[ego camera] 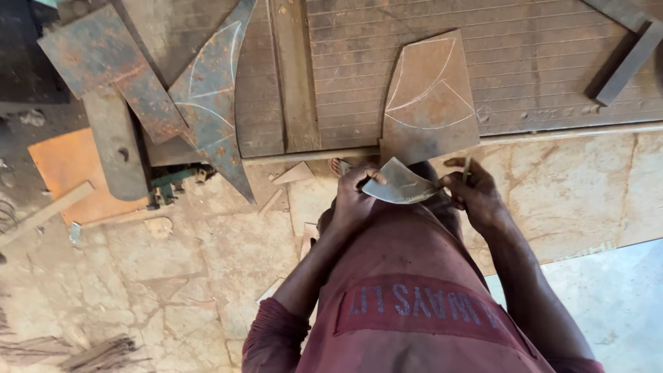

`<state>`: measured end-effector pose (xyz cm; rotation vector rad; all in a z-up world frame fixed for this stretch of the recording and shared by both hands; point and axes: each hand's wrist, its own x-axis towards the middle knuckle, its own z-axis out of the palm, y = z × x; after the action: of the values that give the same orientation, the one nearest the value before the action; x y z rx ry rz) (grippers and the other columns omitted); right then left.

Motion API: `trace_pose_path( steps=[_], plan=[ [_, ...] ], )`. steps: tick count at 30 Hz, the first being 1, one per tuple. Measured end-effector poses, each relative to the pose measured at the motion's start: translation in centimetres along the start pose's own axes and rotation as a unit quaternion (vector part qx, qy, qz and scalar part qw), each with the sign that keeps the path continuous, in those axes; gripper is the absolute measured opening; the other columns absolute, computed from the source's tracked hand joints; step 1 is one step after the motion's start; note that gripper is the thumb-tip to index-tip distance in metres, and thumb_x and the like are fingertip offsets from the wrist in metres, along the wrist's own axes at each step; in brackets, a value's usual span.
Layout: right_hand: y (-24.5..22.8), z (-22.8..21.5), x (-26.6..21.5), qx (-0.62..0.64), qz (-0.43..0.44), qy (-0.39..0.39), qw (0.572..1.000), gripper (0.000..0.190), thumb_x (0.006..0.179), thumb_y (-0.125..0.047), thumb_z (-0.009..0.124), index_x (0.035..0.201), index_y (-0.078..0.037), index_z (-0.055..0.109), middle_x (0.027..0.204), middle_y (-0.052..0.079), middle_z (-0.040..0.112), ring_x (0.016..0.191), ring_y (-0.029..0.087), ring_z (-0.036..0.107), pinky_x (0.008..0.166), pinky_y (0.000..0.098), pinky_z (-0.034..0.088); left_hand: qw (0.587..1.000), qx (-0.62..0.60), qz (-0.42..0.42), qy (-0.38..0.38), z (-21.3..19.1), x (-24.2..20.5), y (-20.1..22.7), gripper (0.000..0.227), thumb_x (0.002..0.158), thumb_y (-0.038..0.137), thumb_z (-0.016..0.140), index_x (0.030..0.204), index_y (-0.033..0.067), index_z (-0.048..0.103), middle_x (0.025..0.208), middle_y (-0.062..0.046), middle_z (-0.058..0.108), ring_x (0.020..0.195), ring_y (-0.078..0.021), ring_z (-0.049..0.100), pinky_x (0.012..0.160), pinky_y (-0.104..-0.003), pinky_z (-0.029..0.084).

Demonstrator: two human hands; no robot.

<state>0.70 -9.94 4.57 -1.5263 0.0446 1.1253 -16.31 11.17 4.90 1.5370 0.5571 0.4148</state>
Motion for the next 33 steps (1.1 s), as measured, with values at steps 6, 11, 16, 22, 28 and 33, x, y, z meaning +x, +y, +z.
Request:
trace_pose_path(
  steps=[6, 11, 16, 22, 28, 33],
  plan=[
    [1.0, 1.4, -0.9, -0.083, 0.037, 0.012, 0.996, 0.032, 0.092, -0.015, 0.074, 0.120, -0.003, 0.067, 0.082, 0.001, 0.066, 0.060, 0.004, 0.053, 0.051, 0.0232, 0.040, 0.998, 0.030, 0.044, 0.024, 0.0, -1.6, -1.9, 0.021, 0.080, -0.010, 0.073, 0.092, 0.0051, 0.067, 0.100, -0.007, 0.072, 0.095, -0.0189, 0.069, 0.087, -0.030, 0.053],
    [-0.1, -0.1, 1.4, -0.005, 0.002, 0.015, 1.000, 0.028, 0.092, -0.010, 0.075, 0.116, 0.001, 0.068, 0.080, 0.003, 0.066, 0.055, 0.006, 0.046, 0.047, 0.0229, 0.034, 0.999, 0.004, -0.041, -0.031, 0.5, -0.8, -2.3, 0.016, 0.089, -0.004, 0.075, 0.102, 0.0047, 0.070, 0.098, -0.007, 0.075, 0.093, -0.0177, 0.074, 0.085, -0.029, 0.057],
    [-1.1, -2.0, 4.5, -0.036, -0.047, 0.024, 0.998, 0.035, 0.084, -0.002, 0.078, 0.115, -0.006, 0.064, 0.074, -0.001, 0.060, 0.052, 0.006, 0.045, 0.044, 0.0225, 0.035, 0.999, 0.013, -0.043, -0.008, 1.9, -1.4, -0.3, 0.051, 0.081, -0.004, 0.071, 0.130, 0.0024, 0.060, 0.112, -0.011, 0.072, 0.103, -0.0223, 0.072, 0.088, -0.034, 0.058],
    [-2.3, -3.8, 6.5, -0.258, -0.186, -0.047, 0.947, 0.029, 0.091, -0.007, 0.081, 0.117, -0.003, 0.067, 0.088, 0.003, 0.068, 0.069, 0.007, 0.058, 0.058, 0.0238, 0.047, 0.959, 0.161, -0.128, 0.197, 4.8, -1.5, 0.8, 0.041, 0.082, 0.006, 0.080, 0.122, 0.0056, 0.070, 0.095, -0.015, 0.075, 0.082, -0.0253, 0.073, 0.076, -0.035, 0.057],
    [-4.2, -5.6, 8.8, -0.542, -0.355, -0.038, 0.761, 0.029, 0.091, -0.022, 0.088, 0.112, -0.007, 0.075, 0.098, 0.011, 0.077, 0.072, 0.022, 0.072, 0.062, 0.0352, 0.054, 0.939, 0.204, -0.090, 0.262, 6.9, -1.3, -1.2, 0.038, 0.079, 0.008, 0.083, 0.116, 0.0057, 0.075, 0.103, -0.015, 0.073, 0.085, -0.0246, 0.072, 0.076, -0.034, 0.059],
    [-5.1, -6.5, 9.3, -0.555, -0.473, -0.070, 0.681, 0.030, 0.089, -0.025, 0.089, 0.109, -0.007, 0.076, 0.097, 0.013, 0.076, 0.077, 0.030, 0.072, 0.066, 0.0405, 0.055, 0.929, 0.126, -0.125, 0.325, 7.9, -2.5, -2.9, 0.036, 0.082, 0.007, 0.079, 0.118, 0.0059, 0.075, 0.101, -0.013, 0.074, 0.084, -0.0194, 0.074, 0.076, -0.032, 0.060]
  ],
)
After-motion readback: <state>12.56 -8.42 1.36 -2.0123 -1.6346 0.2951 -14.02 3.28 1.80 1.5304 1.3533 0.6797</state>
